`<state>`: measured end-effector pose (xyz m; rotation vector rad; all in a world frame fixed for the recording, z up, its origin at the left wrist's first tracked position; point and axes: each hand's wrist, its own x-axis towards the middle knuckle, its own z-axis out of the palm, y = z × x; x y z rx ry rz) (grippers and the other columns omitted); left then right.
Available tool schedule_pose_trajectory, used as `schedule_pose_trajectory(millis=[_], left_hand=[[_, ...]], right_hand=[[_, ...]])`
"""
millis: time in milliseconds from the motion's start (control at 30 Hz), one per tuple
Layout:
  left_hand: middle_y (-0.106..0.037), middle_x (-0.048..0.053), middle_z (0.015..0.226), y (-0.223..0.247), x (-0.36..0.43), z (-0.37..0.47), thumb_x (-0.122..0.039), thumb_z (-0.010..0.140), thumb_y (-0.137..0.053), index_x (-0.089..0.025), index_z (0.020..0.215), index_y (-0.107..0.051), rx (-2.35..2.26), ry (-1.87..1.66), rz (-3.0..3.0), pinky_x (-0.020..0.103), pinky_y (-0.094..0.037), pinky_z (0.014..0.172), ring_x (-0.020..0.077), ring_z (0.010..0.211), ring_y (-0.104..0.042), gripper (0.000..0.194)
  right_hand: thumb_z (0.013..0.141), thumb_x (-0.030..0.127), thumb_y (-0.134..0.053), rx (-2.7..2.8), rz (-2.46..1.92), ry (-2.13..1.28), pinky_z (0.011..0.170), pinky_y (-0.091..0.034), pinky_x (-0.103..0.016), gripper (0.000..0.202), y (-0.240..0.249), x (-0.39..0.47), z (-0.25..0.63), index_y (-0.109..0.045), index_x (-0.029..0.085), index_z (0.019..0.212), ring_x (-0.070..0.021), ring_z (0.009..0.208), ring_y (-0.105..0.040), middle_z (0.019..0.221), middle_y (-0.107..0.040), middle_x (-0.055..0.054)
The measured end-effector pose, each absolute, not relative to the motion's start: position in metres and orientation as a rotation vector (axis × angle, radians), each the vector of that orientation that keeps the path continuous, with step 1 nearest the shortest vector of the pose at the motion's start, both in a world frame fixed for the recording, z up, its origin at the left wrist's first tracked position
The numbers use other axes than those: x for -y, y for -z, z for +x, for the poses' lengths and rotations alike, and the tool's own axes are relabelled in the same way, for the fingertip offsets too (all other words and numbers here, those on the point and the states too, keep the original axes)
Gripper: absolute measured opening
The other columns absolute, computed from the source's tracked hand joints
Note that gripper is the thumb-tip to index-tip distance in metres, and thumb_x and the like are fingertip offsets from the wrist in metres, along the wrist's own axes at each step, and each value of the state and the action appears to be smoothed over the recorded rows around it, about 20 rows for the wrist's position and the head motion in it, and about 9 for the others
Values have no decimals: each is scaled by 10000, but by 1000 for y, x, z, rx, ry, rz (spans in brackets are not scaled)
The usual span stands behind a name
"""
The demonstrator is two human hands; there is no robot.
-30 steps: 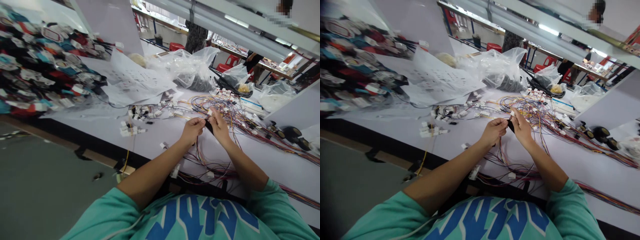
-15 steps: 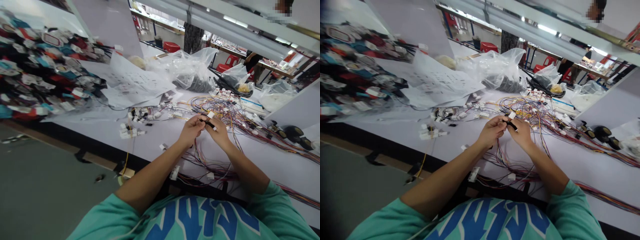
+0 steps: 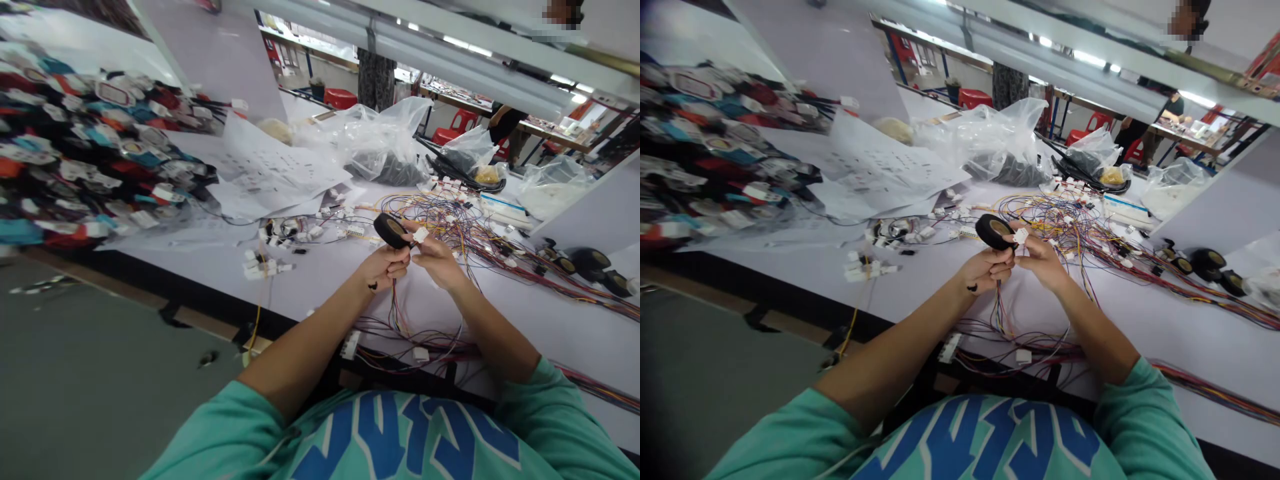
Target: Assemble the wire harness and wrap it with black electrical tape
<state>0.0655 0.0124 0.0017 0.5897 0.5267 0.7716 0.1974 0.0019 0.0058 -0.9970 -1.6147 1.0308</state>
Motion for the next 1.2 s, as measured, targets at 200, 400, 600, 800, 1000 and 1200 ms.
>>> schedule_pose_trajectory(millis=[200, 400, 600, 800, 1000, 1200], left_hand=[[-417, -78, 452, -4, -7, 69, -157, 476, -732, -142, 643, -560, -493, -1076, 793, 149, -165, 378, -4, 356, -250, 240], [-440, -63, 473, -11, -6, 65, -200, 546, -674, -144, 620, -554, -603, -1104, 1043, 171, -235, 436, 32, 427, -342, 152], [-431, -78, 437, -5, -2, 72, -162, 564, -689, -153, 544, -477, -882, -1270, 1114, 162, -228, 422, 27, 405, -330, 214], [-488, -74, 473, -9, -3, 72, -243, 566, -727, -161, 655, -490, -804, -1200, 873, 177, -360, 417, 51, 382, -440, 266], [-548, -9, 556, -11, -14, 58, -570, 566, -670, -153, 680, -521, -720, -726, 685, 175, -328, 315, 102, 406, -538, 457], [-472, -40, 475, -4, -15, 60, -591, 577, -644, -156, 639, -497, -752, -679, 722, 155, -121, 273, 47, 275, -375, 463]], right_hand=[[610, 453, -641, 1211, -1033, -1256, 809, -443, -356, 255, -8, -7, 200, -629, 204, 664, -189, 881, -578, 905, -639, -53], [641, 447, -643, 1522, -1138, -903, 796, -434, -349, 220, -23, -8, 215, -644, 227, 630, -188, 902, -555, 857, -619, -35], [684, 387, -624, 1756, -1267, -481, 613, -420, -291, 158, -20, -2, 206, -650, 243, 744, -139, 636, -515, 676, -571, -4], [750, 349, -536, 1681, -1339, -491, 559, -405, -268, 134, -13, 1, 202, -551, 222, 708, -124, 545, -508, 644, -570, 4], [771, 258, -480, 2074, -1081, -339, 662, -427, -302, 123, -20, -1, 207, -549, 232, 673, -167, 699, -559, 710, -604, -28], [761, 277, -507, 2090, -1043, -460, 675, -436, -297, 130, -20, 2, 203, -549, 233, 646, -158, 722, -559, 710, -608, -21]])
